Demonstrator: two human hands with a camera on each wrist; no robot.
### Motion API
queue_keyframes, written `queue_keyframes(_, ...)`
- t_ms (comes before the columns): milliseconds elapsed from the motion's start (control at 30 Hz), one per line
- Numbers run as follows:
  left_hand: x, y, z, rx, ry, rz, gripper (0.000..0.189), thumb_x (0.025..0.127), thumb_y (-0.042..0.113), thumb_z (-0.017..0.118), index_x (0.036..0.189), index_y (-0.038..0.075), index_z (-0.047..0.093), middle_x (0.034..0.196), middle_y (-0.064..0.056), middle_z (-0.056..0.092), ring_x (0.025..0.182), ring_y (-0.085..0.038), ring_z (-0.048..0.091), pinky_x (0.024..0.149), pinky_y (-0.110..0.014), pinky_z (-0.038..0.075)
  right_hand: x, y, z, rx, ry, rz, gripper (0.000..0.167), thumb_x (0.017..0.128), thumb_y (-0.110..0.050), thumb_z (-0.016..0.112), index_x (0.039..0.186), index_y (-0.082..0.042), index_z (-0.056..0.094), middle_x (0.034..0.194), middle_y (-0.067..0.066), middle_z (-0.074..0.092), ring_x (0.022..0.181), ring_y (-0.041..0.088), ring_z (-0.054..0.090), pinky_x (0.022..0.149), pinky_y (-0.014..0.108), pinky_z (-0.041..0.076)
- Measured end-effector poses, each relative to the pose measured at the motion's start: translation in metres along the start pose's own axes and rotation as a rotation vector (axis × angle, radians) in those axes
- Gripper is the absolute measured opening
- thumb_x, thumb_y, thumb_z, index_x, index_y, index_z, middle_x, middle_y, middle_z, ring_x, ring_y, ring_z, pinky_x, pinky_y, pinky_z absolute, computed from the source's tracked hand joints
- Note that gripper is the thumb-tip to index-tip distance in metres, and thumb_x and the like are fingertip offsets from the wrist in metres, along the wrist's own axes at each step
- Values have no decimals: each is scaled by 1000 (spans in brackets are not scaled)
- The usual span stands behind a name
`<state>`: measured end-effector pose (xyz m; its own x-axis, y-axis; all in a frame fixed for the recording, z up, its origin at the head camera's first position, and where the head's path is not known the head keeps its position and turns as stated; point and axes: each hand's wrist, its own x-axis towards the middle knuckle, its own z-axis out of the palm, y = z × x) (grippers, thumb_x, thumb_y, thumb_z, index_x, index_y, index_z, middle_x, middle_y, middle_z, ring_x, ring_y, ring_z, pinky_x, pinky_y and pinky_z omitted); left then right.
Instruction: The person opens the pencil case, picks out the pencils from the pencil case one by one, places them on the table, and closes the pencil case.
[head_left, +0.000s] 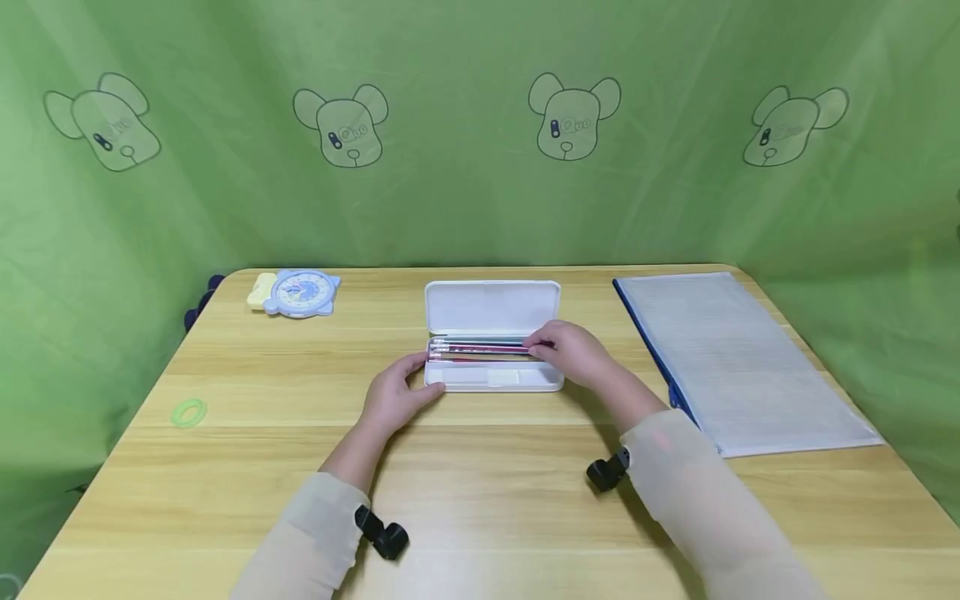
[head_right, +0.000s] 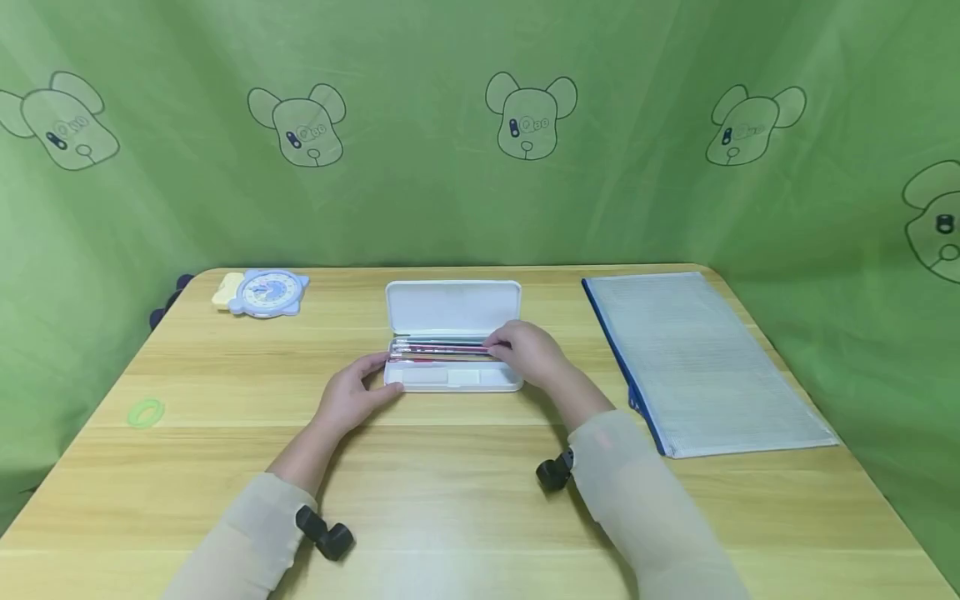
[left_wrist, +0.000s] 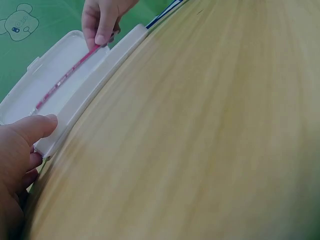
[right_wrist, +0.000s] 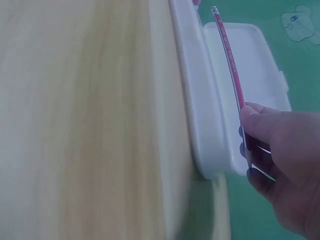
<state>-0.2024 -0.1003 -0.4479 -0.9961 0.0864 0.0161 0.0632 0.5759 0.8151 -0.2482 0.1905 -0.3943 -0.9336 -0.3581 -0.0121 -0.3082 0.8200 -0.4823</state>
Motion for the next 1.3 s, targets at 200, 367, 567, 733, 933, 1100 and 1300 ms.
queue_keyframes(200,1,1,-2,10,0,0,65,84,32,76,139,7,53,143,-11,55,139,-30,45,120,-44,33,-16,5,-5,56,33,-30,18,97,-14,60,108,-9,73,112,13,70,108,29,63,97,48,52)
queue_keyframes(367,1,3,-3,14,-7,-2,65,84,32,76,139,7,53,143,-11,55,139,-31,45,120,-44,33,-36,11,-5,77,45,-42,16,95,-13,63,106,-11,74,106,9,70,95,23,63,84,40,55)
queue_keyframes(567,1,4,-3,18,-12,-5,65,84,32,75,140,7,53,144,-11,55,140,-31,44,120,-45,32,-58,15,0,101,28,-44,12,93,-14,65,101,-14,74,102,5,71,95,20,64,85,40,55)
queue_keyframes(733,0,4,-3,13,-12,-3,65,84,32,76,140,7,53,144,-11,55,140,-30,44,120,-44,32,-69,19,5,114,3,-68,11,93,-14,66,99,-15,75,98,1,71,97,21,66,89,42,55)
queue_keyframes(933,-1,3,-3,10,-8,-8,64,84,32,76,139,7,53,144,-11,55,140,-30,44,120,-44,33,-72,23,9,104,-30,-73,12,92,-13,66,100,-14,76,97,-1,71,96,19,66,89,41,55)
queue_keyframes(1100,-1,2,-2,2,-11,-9,64,84,31,75,140,7,53,144,-11,55,140,-30,44,120,-44,32,-72,25,12,67,-33,-60,13,92,-14,66,100,-15,77,98,1,72,97,21,66,91,44,55)
queue_keyframes(1300,-1,2,-2,-2,-16,-7,64,84,31,75,140,8,53,144,-11,55,140,-30,44,120,-44,32,-72,27,12,9,-35,-81,12,92,-13,67,98,-14,77,97,1,72,95,21,66,90,46,55)
